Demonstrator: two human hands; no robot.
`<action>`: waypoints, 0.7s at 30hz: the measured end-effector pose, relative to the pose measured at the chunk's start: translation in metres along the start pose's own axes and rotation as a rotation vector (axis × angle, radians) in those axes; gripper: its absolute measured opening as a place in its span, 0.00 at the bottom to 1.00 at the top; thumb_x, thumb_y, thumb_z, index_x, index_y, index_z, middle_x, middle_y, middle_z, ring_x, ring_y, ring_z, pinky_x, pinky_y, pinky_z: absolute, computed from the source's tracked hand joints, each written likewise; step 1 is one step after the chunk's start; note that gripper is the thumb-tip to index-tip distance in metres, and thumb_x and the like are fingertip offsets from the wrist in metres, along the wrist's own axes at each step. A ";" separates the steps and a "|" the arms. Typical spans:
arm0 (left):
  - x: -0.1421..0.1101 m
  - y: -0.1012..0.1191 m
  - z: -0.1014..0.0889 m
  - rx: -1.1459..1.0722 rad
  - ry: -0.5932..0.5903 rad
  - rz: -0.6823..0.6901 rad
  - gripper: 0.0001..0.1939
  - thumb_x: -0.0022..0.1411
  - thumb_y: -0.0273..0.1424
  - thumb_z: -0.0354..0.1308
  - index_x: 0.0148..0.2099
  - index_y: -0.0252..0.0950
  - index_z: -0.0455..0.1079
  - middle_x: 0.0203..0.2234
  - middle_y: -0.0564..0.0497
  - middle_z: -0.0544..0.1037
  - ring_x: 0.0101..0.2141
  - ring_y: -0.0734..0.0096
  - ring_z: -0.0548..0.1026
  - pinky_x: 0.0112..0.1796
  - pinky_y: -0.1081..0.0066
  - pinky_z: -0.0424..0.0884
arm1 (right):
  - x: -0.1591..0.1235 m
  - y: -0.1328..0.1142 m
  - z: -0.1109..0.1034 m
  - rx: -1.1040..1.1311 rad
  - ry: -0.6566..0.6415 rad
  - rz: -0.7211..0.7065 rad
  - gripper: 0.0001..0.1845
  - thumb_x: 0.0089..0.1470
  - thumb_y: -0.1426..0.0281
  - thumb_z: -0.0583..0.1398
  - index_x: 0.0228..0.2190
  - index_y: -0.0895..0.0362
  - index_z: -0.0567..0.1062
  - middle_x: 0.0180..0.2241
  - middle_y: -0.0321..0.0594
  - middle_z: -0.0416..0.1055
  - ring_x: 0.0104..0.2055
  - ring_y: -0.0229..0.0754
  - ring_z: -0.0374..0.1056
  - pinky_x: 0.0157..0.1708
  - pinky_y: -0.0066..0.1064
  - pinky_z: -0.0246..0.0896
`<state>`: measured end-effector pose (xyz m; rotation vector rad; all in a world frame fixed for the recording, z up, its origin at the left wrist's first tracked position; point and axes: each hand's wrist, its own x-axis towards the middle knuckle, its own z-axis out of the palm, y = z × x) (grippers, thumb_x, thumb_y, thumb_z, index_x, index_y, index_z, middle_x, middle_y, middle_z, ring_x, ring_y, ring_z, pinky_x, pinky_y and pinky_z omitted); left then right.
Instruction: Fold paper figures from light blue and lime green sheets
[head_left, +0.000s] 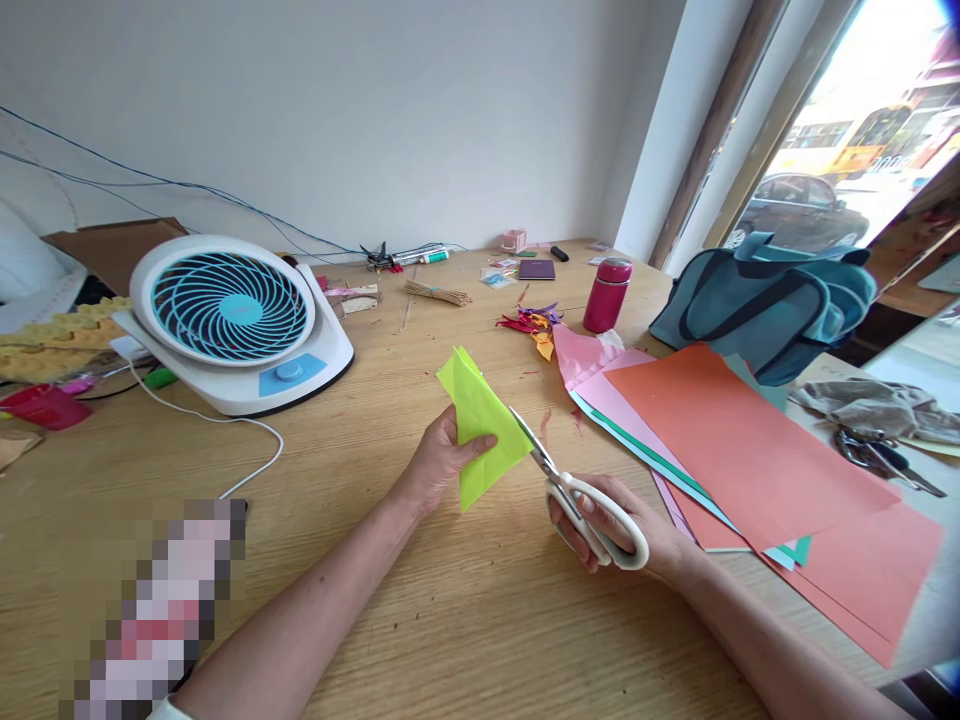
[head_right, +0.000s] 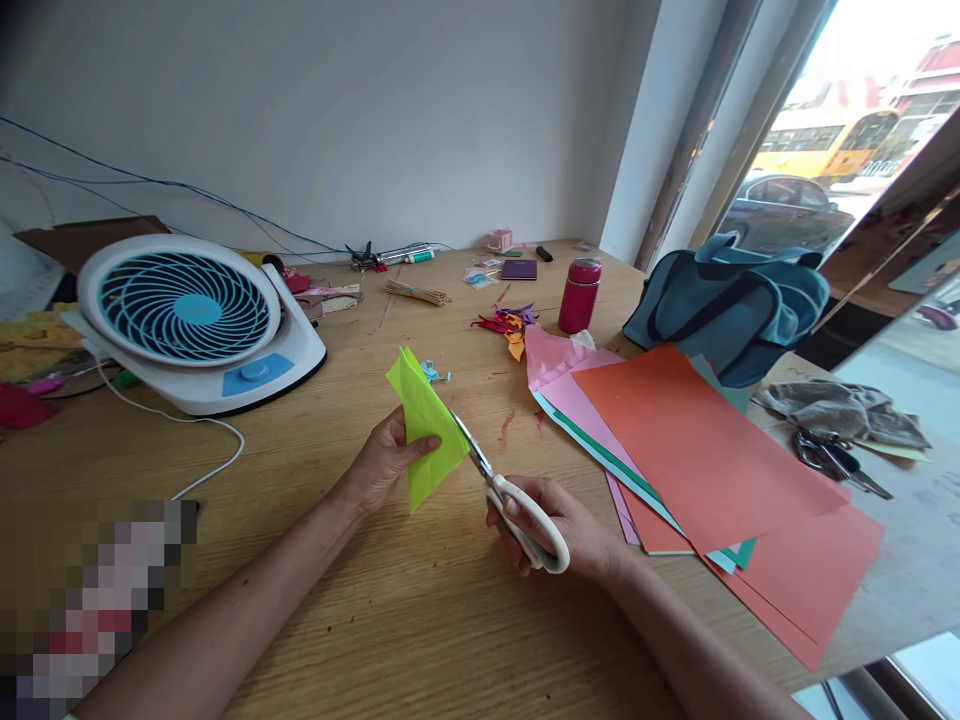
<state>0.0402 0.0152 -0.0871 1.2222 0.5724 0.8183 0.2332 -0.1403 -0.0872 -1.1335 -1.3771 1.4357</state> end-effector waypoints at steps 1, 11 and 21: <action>-0.001 0.000 0.001 0.006 0.000 -0.006 0.22 0.48 0.30 0.73 0.45 0.36 0.72 0.40 0.49 0.81 0.39 0.65 0.78 0.43 0.67 0.73 | 0.000 0.000 0.000 0.000 0.001 -0.001 0.30 0.57 0.43 0.54 0.34 0.60 0.69 0.20 0.34 0.65 0.18 0.34 0.64 0.18 0.24 0.58; -0.001 -0.001 0.001 0.005 0.005 -0.001 0.22 0.47 0.31 0.73 0.45 0.36 0.73 0.40 0.49 0.81 0.39 0.63 0.78 0.43 0.66 0.72 | 0.002 0.002 -0.002 -0.018 0.027 -0.010 0.29 0.58 0.43 0.53 0.32 0.59 0.69 0.18 0.32 0.63 0.16 0.33 0.60 0.15 0.24 0.57; -0.006 0.004 0.011 0.018 0.012 -0.032 0.24 0.46 0.30 0.74 0.46 0.35 0.72 0.39 0.49 0.81 0.39 0.63 0.78 0.43 0.66 0.72 | 0.001 0.003 -0.001 -0.017 0.027 -0.008 0.30 0.57 0.43 0.54 0.34 0.59 0.69 0.19 0.33 0.65 0.17 0.35 0.63 0.18 0.25 0.58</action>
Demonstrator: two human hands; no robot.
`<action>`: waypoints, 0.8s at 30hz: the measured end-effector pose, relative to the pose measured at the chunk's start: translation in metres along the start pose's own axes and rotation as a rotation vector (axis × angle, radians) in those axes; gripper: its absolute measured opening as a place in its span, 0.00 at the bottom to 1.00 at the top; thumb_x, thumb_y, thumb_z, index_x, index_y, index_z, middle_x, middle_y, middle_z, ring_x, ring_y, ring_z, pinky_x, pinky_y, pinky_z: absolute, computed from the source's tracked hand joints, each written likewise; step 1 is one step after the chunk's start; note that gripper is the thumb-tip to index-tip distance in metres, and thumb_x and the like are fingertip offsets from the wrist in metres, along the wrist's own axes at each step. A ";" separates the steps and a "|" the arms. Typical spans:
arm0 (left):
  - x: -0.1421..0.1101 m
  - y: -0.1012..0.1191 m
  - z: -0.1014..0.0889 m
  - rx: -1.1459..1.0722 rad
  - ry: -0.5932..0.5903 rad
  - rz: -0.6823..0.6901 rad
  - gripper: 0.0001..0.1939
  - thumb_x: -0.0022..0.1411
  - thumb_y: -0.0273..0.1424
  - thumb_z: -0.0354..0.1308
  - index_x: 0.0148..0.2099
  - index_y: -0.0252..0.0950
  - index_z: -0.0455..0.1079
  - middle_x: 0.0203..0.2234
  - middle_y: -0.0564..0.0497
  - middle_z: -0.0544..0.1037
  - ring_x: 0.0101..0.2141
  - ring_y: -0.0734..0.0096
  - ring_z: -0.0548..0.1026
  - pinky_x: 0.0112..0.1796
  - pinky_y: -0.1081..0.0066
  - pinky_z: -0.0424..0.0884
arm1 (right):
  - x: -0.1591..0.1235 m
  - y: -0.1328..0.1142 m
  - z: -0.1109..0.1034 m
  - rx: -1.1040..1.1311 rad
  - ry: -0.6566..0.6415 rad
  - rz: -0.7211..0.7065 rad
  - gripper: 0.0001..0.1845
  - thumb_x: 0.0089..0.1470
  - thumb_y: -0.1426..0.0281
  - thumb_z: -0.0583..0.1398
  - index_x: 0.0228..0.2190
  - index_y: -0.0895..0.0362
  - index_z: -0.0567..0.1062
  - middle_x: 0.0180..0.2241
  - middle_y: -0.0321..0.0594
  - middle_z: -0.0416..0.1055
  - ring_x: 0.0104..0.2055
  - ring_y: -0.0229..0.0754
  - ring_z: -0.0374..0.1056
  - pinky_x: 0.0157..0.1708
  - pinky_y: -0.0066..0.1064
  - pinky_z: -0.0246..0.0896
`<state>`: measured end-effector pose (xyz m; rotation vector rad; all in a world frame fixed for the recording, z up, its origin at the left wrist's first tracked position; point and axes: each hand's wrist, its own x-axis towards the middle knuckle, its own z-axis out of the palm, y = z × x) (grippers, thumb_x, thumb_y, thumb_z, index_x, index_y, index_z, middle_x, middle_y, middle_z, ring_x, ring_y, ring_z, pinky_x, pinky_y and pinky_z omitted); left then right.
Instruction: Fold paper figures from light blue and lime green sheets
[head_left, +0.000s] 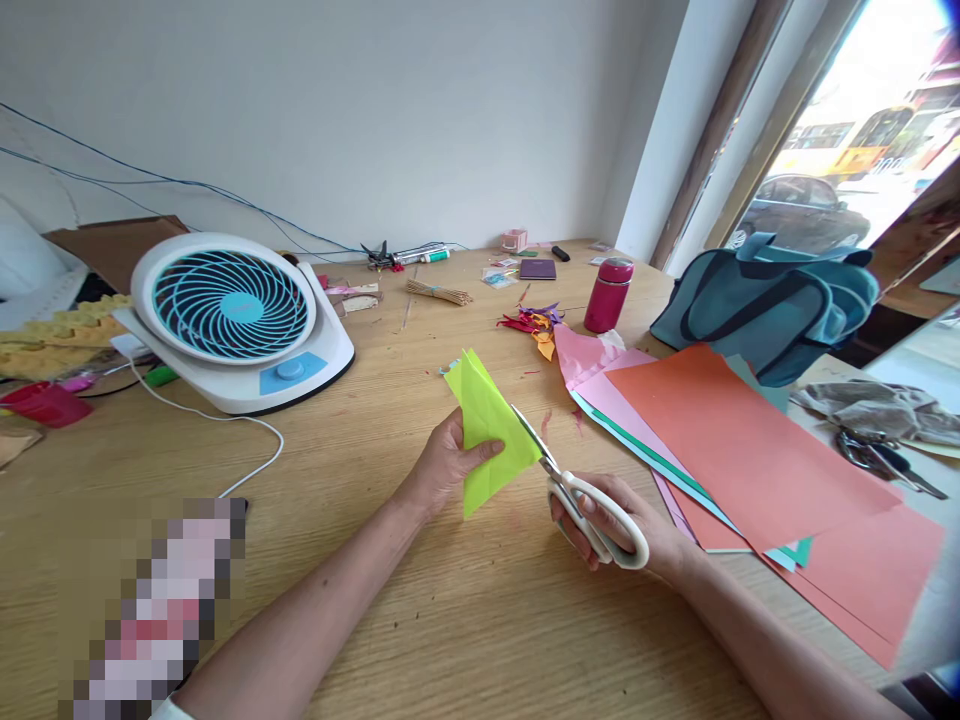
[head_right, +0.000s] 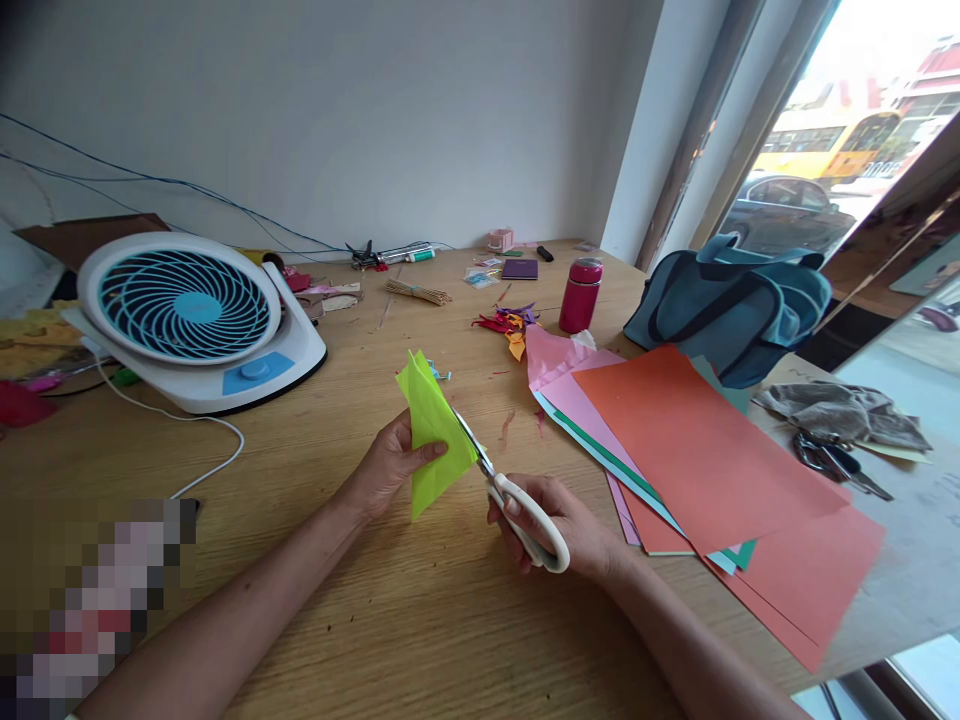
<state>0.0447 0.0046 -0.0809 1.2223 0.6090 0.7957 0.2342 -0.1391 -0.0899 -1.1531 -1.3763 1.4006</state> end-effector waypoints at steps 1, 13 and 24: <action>0.000 0.000 0.001 -0.001 -0.002 0.000 0.24 0.46 0.30 0.74 0.46 0.35 0.72 0.40 0.49 0.81 0.39 0.64 0.78 0.42 0.66 0.72 | 0.000 0.000 0.000 0.000 0.001 -0.002 0.30 0.57 0.43 0.54 0.34 0.59 0.69 0.19 0.33 0.65 0.17 0.35 0.63 0.18 0.25 0.58; -0.003 -0.009 0.002 0.003 -0.035 -0.024 0.23 0.45 0.31 0.74 0.44 0.36 0.71 0.37 0.49 0.81 0.37 0.64 0.78 0.41 0.66 0.73 | -0.001 -0.005 -0.003 0.051 0.042 -0.050 0.30 0.56 0.42 0.55 0.33 0.60 0.70 0.18 0.34 0.64 0.17 0.33 0.61 0.16 0.24 0.53; 0.008 -0.002 -0.014 -0.147 0.032 0.035 0.25 0.47 0.30 0.73 0.48 0.36 0.73 0.43 0.47 0.81 0.44 0.62 0.77 0.48 0.66 0.70 | -0.002 -0.003 -0.001 0.052 -0.033 -0.026 0.32 0.57 0.42 0.53 0.34 0.60 0.69 0.20 0.36 0.67 0.18 0.35 0.65 0.17 0.25 0.58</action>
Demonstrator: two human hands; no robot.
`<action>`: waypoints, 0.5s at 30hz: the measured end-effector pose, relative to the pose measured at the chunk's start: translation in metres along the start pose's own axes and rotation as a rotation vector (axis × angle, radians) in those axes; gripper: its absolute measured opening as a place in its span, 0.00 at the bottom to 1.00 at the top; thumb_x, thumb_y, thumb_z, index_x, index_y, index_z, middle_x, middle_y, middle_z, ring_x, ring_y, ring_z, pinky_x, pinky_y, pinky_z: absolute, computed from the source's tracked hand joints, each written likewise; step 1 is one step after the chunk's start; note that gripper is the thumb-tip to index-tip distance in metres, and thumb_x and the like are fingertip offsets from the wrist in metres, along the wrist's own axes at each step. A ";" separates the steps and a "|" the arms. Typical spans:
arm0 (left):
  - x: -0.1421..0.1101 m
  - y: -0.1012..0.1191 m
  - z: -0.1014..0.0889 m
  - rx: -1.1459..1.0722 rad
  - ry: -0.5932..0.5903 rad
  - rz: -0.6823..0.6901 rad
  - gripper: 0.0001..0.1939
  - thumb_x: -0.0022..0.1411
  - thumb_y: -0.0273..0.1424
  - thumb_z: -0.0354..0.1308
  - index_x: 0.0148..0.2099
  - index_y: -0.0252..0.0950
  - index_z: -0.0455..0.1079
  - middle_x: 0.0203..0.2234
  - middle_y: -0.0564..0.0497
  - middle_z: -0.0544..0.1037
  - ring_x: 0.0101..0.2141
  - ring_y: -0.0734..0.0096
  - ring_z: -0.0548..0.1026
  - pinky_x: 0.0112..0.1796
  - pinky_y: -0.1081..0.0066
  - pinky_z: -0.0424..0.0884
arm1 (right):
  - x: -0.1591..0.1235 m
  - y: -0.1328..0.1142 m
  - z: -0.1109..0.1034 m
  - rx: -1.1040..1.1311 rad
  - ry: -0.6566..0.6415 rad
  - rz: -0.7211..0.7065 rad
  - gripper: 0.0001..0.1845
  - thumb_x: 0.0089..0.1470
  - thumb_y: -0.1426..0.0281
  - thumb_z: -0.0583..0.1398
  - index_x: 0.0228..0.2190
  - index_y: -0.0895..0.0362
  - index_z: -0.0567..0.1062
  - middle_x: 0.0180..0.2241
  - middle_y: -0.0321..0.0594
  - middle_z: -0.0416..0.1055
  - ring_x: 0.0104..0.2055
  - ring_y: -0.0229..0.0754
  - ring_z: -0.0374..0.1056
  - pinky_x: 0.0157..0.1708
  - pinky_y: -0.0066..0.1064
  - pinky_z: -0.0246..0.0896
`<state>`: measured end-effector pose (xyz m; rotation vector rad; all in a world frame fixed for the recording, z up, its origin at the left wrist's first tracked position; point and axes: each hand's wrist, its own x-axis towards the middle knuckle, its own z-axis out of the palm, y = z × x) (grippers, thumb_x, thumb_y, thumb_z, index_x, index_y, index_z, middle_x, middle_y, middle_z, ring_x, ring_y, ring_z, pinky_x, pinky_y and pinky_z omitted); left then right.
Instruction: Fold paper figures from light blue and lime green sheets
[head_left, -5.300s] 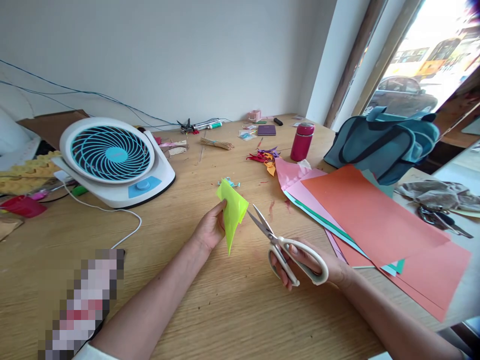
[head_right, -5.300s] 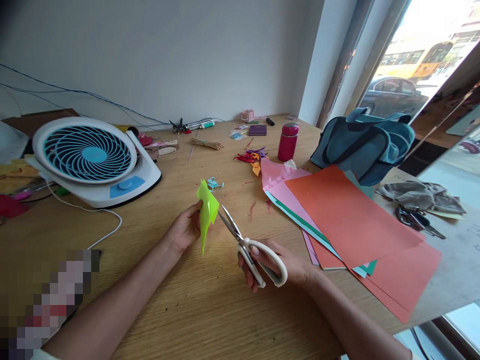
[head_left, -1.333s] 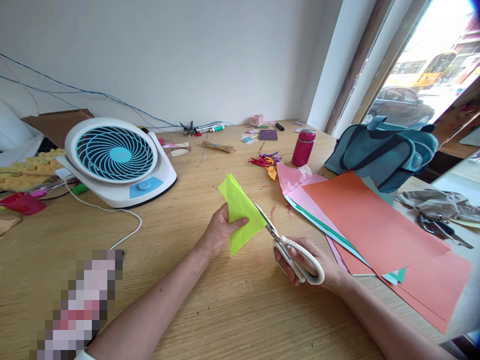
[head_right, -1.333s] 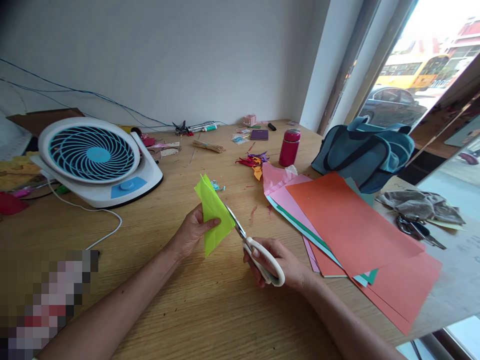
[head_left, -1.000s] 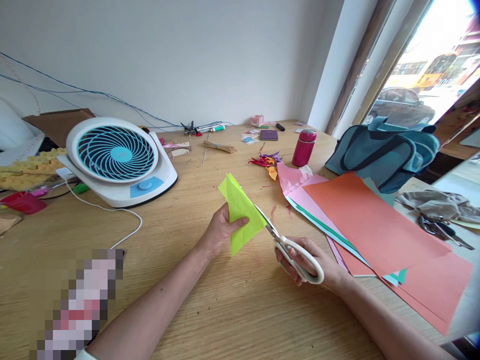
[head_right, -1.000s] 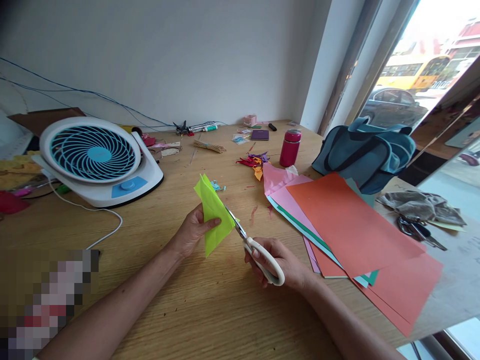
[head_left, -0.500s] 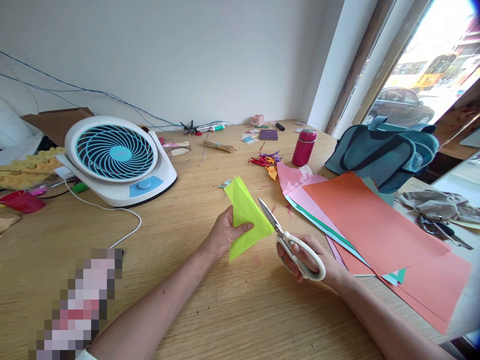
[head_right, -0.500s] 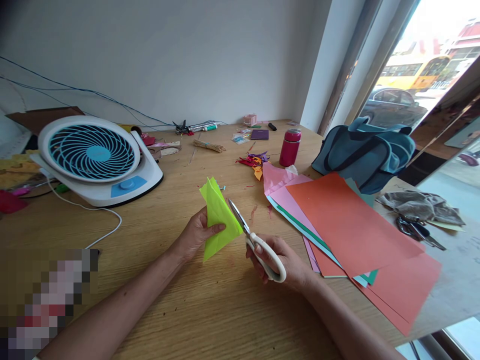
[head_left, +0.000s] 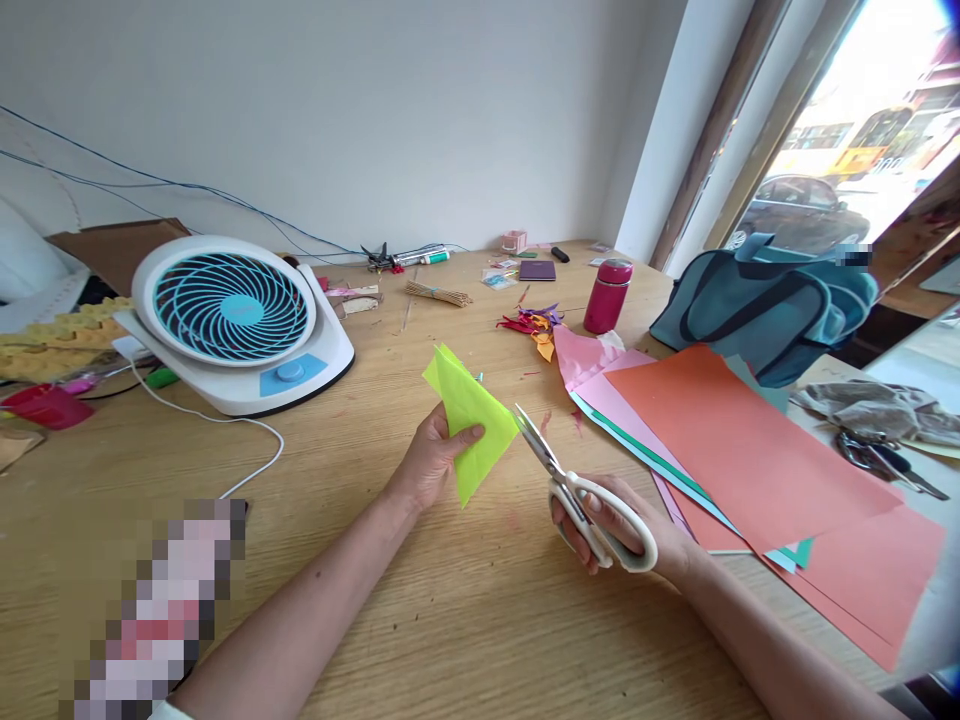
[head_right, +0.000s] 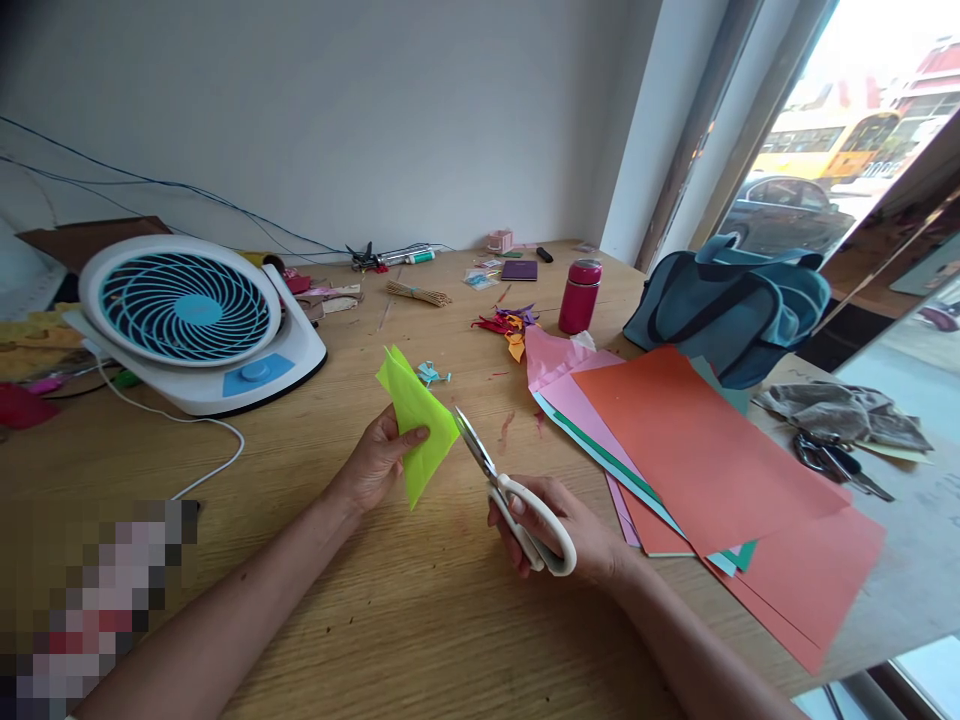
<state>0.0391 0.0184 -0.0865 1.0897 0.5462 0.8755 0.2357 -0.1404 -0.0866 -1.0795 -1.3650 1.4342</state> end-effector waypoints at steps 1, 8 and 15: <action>0.001 0.001 -0.001 -0.014 0.004 -0.002 0.25 0.47 0.30 0.73 0.48 0.36 0.73 0.43 0.47 0.81 0.44 0.62 0.78 0.48 0.66 0.71 | 0.000 0.001 0.000 0.000 -0.010 0.002 0.32 0.57 0.42 0.53 0.34 0.60 0.69 0.20 0.36 0.67 0.17 0.35 0.65 0.17 0.25 0.58; -0.002 0.004 -0.004 -0.062 -0.057 -0.049 0.28 0.50 0.32 0.72 0.53 0.39 0.71 0.46 0.47 0.80 0.46 0.60 0.78 0.48 0.66 0.71 | 0.000 0.007 -0.003 -0.033 -0.057 0.022 0.29 0.61 0.45 0.51 0.36 0.60 0.70 0.21 0.38 0.71 0.20 0.37 0.67 0.19 0.27 0.60; -0.006 -0.001 -0.005 -0.163 -0.076 -0.170 0.20 0.47 0.30 0.73 0.44 0.36 0.76 0.40 0.48 0.82 0.39 0.63 0.80 0.44 0.65 0.74 | 0.001 0.004 -0.002 -0.022 -0.046 0.018 0.31 0.61 0.43 0.50 0.36 0.60 0.70 0.24 0.40 0.72 0.22 0.38 0.69 0.22 0.28 0.61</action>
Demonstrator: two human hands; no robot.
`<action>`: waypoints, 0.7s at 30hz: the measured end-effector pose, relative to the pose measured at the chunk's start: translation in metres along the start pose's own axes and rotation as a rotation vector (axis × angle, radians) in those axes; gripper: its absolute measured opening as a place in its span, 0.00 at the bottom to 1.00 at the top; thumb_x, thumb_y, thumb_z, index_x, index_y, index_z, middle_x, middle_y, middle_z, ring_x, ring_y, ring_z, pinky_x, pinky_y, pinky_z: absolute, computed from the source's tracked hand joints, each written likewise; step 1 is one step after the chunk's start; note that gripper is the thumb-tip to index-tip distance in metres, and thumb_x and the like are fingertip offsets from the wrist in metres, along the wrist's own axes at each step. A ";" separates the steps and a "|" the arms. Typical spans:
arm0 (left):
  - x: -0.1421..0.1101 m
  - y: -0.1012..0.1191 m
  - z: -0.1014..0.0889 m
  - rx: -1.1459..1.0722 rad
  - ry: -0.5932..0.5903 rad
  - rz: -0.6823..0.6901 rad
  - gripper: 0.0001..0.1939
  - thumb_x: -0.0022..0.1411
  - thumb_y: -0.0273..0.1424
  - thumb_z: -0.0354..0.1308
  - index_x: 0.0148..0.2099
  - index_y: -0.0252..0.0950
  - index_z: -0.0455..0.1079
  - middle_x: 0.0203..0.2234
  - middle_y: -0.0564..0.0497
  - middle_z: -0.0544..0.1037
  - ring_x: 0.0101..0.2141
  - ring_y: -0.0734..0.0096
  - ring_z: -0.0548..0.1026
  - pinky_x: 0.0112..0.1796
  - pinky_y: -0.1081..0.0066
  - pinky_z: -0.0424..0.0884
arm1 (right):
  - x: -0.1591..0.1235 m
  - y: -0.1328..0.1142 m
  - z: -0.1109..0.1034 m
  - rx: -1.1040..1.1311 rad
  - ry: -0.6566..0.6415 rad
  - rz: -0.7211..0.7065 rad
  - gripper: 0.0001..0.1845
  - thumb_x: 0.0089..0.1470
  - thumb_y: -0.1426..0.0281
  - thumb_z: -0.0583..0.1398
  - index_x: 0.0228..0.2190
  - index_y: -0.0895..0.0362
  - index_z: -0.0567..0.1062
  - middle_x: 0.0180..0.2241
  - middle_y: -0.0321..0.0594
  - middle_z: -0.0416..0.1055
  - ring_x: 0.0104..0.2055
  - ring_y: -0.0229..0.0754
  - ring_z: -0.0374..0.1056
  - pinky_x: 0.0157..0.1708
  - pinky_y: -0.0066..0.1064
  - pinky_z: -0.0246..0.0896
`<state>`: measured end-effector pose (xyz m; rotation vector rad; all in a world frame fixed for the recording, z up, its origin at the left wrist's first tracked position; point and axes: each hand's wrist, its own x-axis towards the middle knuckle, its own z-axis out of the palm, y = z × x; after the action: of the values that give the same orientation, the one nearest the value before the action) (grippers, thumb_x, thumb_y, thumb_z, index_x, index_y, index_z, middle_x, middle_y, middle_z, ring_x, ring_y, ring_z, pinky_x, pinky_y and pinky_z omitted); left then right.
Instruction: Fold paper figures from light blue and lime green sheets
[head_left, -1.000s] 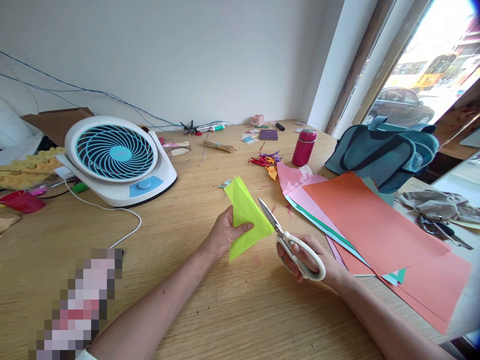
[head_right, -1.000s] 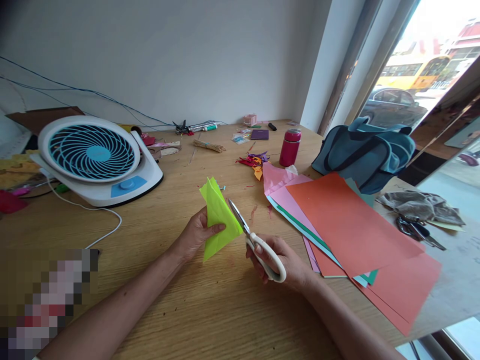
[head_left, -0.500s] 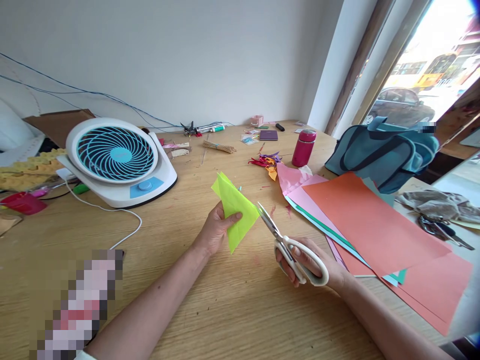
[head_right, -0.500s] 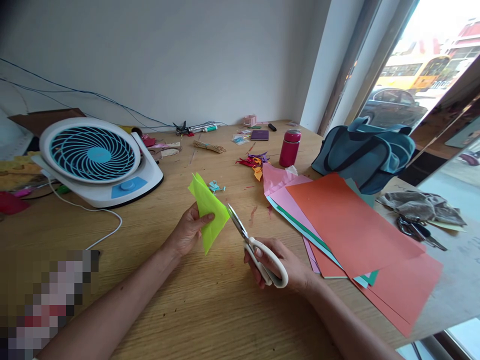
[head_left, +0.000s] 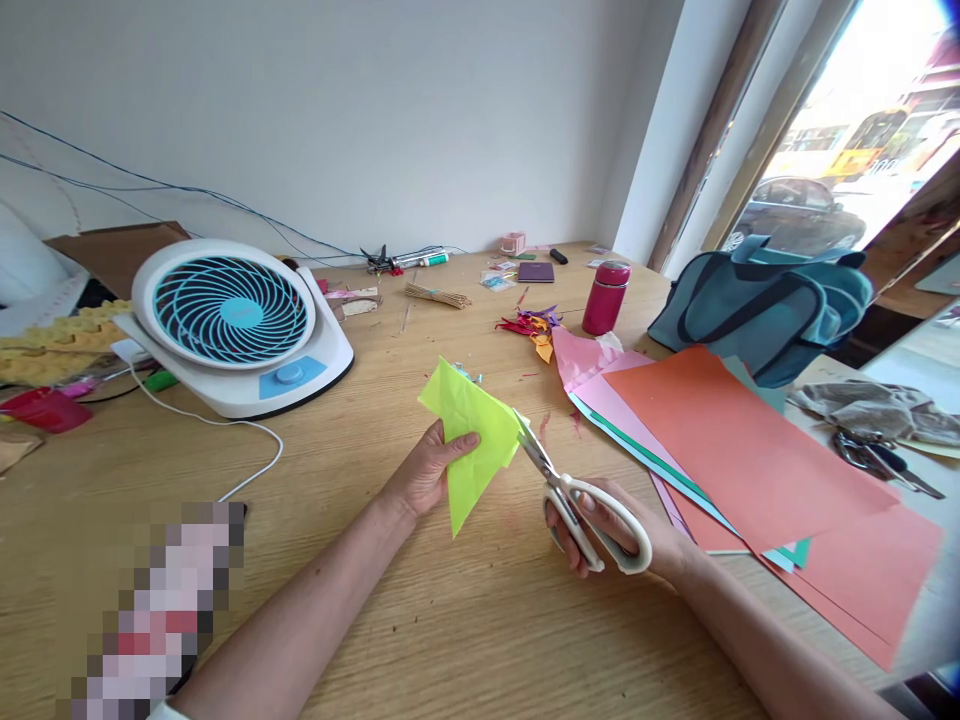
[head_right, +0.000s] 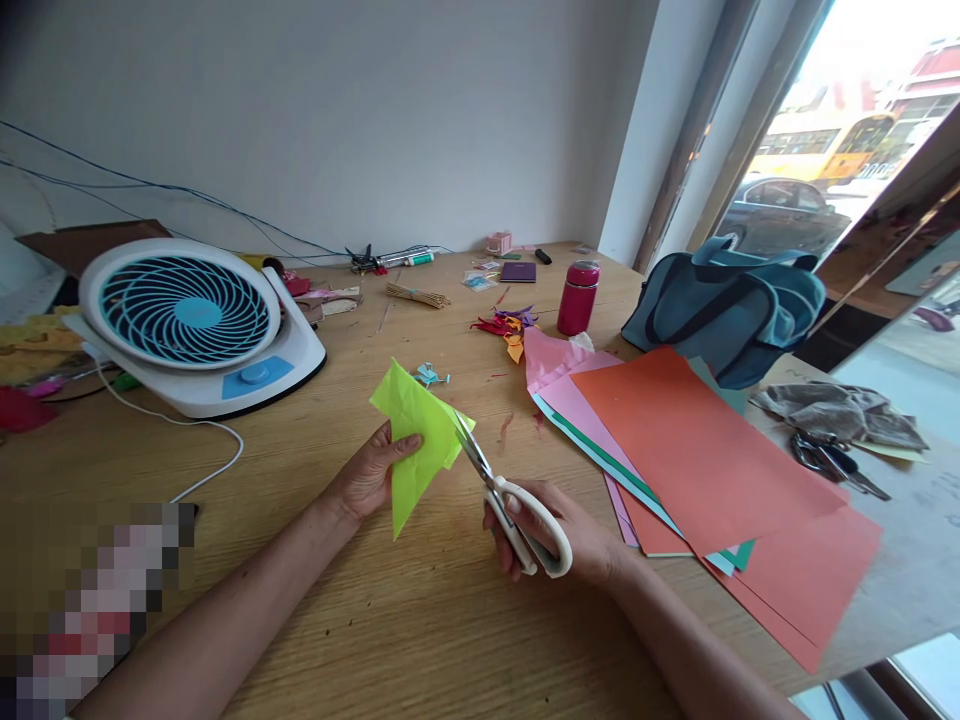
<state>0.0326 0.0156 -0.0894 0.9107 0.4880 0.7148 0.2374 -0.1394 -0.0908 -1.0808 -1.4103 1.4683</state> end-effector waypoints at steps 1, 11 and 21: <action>0.000 -0.001 0.000 -0.003 -0.007 -0.008 0.19 0.47 0.29 0.73 0.43 0.36 0.77 0.39 0.48 0.83 0.40 0.62 0.80 0.45 0.65 0.73 | 0.000 0.000 0.000 0.001 -0.004 -0.003 0.31 0.61 0.44 0.50 0.36 0.60 0.70 0.24 0.40 0.72 0.22 0.38 0.69 0.23 0.28 0.61; -0.003 0.002 -0.004 0.105 -0.106 -0.105 0.20 0.45 0.25 0.72 0.44 0.37 0.78 0.44 0.46 0.82 0.47 0.58 0.78 0.47 0.66 0.73 | 0.000 0.002 -0.001 0.044 -0.078 -0.044 0.29 0.62 0.46 0.51 0.37 0.61 0.70 0.25 0.42 0.73 0.22 0.38 0.69 0.23 0.28 0.62; -0.007 0.002 -0.007 0.243 -0.344 -0.248 0.18 0.47 0.25 0.69 0.43 0.32 0.79 0.40 0.45 0.83 0.41 0.61 0.80 0.44 0.68 0.73 | -0.003 0.004 -0.001 0.077 -0.068 -0.087 0.30 0.62 0.46 0.51 0.38 0.61 0.71 0.25 0.42 0.73 0.22 0.38 0.68 0.22 0.28 0.62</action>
<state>0.0224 0.0151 -0.0906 1.1511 0.3761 0.2668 0.2394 -0.1421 -0.0943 -0.9188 -1.4180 1.4964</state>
